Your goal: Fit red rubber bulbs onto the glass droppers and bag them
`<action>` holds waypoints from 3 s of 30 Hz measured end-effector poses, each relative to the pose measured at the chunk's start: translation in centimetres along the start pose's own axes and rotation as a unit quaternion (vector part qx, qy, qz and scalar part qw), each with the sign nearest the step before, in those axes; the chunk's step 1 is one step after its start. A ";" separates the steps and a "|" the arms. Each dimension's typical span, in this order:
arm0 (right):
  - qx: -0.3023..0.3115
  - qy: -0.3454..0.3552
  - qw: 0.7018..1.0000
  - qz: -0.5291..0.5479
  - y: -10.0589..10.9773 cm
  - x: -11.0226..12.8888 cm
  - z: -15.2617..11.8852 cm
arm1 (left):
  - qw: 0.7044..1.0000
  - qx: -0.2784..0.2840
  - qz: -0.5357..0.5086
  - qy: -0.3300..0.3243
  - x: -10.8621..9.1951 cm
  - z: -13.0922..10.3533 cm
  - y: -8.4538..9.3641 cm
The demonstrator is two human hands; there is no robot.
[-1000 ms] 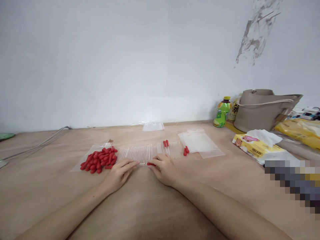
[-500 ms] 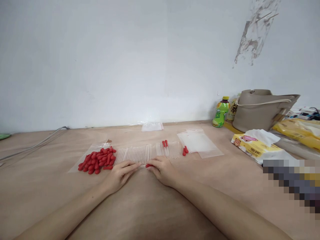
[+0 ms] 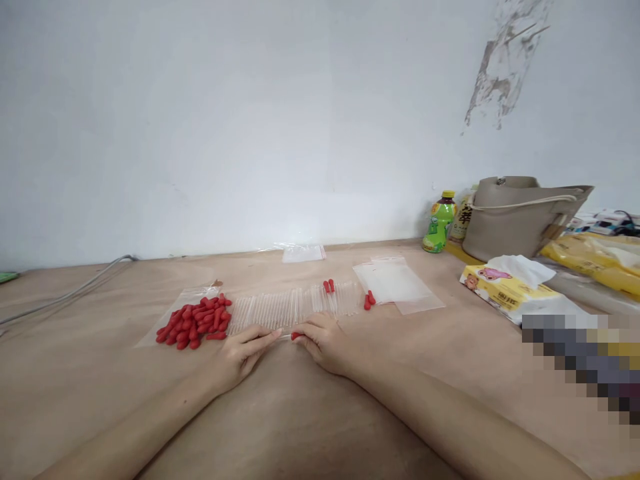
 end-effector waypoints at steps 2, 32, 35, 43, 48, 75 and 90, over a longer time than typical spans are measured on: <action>0.000 0.008 1.000 -0.004 -0.1 -0.1 -0.1 | 1.000 0.003 0.008 -0.009 -0.1 0.0 0.1; 0.082 -0.046 0.996 0.000 1.5 0.5 0.3 | 0.998 -0.016 0.028 0.048 -1.0 0.4 0.2; 0.106 -0.036 0.994 -0.006 1.9 0.8 0.5 | 0.999 -0.020 0.020 0.046 -1.0 0.5 0.1; 0.078 -0.051 0.993 0.078 0.9 -0.1 0.1 | 0.998 -0.018 0.027 0.056 -1.2 0.6 0.0; -0.011 -0.172 0.947 0.272 -0.4 -1.7 0.0 | 0.996 -0.031 0.032 0.073 -1.3 0.8 0.5; 0.060 -0.458 0.881 -0.103 0.4 -13.2 4.4 | 0.994 -0.014 0.039 0.101 -1.2 0.9 0.7; 0.230 -0.517 0.806 -0.175 6.9 -13.7 -0.1 | 0.932 -0.050 0.218 0.286 -0.7 8.0 -2.2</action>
Point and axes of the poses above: each hand's wrist, its own z-axis towards the middle knuckle, its own y-axis out of the back of the hand, x = y × z, the point moved 1 cm from there along z, towards the middle knuckle, and after that the axes turned 2 degrees about x, right-handed, at the moved point
